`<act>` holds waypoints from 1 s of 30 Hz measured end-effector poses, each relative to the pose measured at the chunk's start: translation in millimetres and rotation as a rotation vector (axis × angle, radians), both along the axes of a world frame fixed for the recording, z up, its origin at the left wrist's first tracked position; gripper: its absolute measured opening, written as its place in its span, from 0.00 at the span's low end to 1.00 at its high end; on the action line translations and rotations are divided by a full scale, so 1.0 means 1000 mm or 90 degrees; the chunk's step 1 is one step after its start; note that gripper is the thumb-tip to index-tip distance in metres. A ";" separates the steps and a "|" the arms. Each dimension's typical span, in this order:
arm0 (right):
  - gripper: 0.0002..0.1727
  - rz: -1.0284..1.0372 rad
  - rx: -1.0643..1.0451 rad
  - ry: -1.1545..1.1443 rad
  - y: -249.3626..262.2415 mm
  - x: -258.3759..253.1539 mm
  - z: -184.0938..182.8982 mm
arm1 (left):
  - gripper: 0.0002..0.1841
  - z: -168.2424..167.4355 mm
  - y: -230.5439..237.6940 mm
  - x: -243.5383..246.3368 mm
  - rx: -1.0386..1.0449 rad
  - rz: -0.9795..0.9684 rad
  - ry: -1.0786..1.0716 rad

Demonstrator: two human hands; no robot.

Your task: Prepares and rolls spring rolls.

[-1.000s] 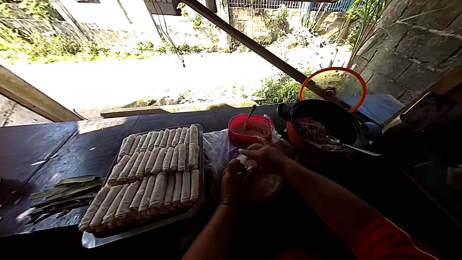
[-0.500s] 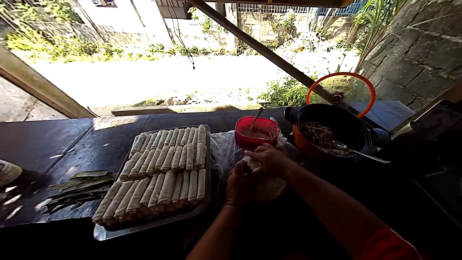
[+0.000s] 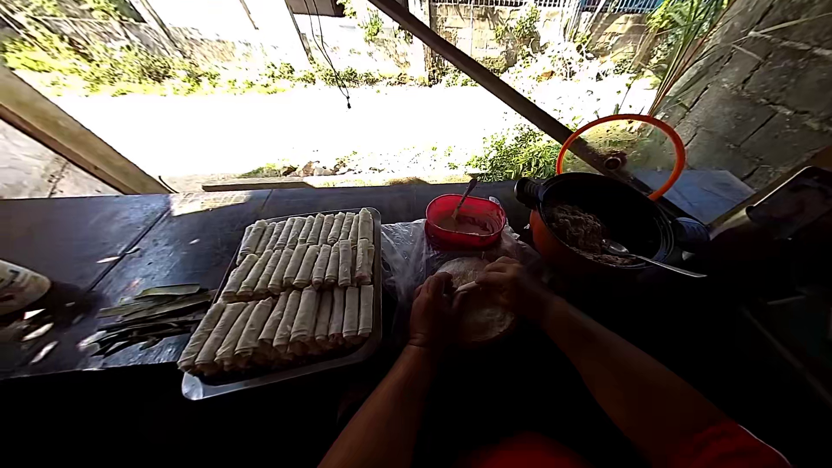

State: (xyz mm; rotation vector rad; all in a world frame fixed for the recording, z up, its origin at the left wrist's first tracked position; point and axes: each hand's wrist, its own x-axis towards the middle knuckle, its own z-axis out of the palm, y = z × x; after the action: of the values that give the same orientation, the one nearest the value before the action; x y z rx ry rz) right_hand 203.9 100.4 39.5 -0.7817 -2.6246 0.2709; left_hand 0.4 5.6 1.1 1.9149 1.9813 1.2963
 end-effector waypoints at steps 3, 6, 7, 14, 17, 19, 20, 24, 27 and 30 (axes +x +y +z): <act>0.16 -0.003 -0.022 -0.025 -0.001 -0.003 -0.003 | 0.21 -0.003 -0.001 -0.001 -0.004 -0.001 0.007; 0.15 0.007 -0.033 -0.032 0.005 -0.005 -0.002 | 0.17 -0.002 0.001 -0.002 0.024 -0.011 0.041; 0.15 0.009 -0.040 -0.032 0.007 -0.005 -0.002 | 0.17 0.001 0.001 -0.002 0.027 -0.024 0.067; 0.15 0.018 -0.113 -0.005 0.015 -0.006 -0.004 | 0.16 0.020 0.012 0.008 -0.042 -0.081 0.212; 0.16 0.027 -0.164 0.008 0.021 -0.007 -0.004 | 0.13 0.019 0.018 0.005 -0.039 -0.073 0.245; 0.17 0.014 -0.189 0.010 0.020 -0.008 -0.003 | 0.13 0.018 0.019 0.003 -0.035 -0.071 0.257; 0.17 0.004 -0.189 0.010 0.018 -0.008 -0.003 | 0.13 0.018 0.018 0.002 -0.036 -0.071 0.261; 0.13 0.010 -0.097 0.063 0.013 -0.006 -0.014 | 0.13 0.015 0.019 0.002 -0.027 -0.063 0.260; 0.15 -0.013 -0.073 0.037 0.011 -0.009 -0.016 | 0.12 0.021 0.016 0.009 -0.050 -0.028 0.289; 0.17 -0.026 -0.083 0.008 0.012 -0.017 -0.011 | 0.11 0.032 0.013 0.017 -0.065 0.003 0.361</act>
State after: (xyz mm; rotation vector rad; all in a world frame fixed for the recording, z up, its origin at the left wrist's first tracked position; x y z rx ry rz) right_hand 187.3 112.7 28.9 -0.8728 -2.5964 0.4366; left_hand 17.5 18.8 33.3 2.4178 2.2227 0.6718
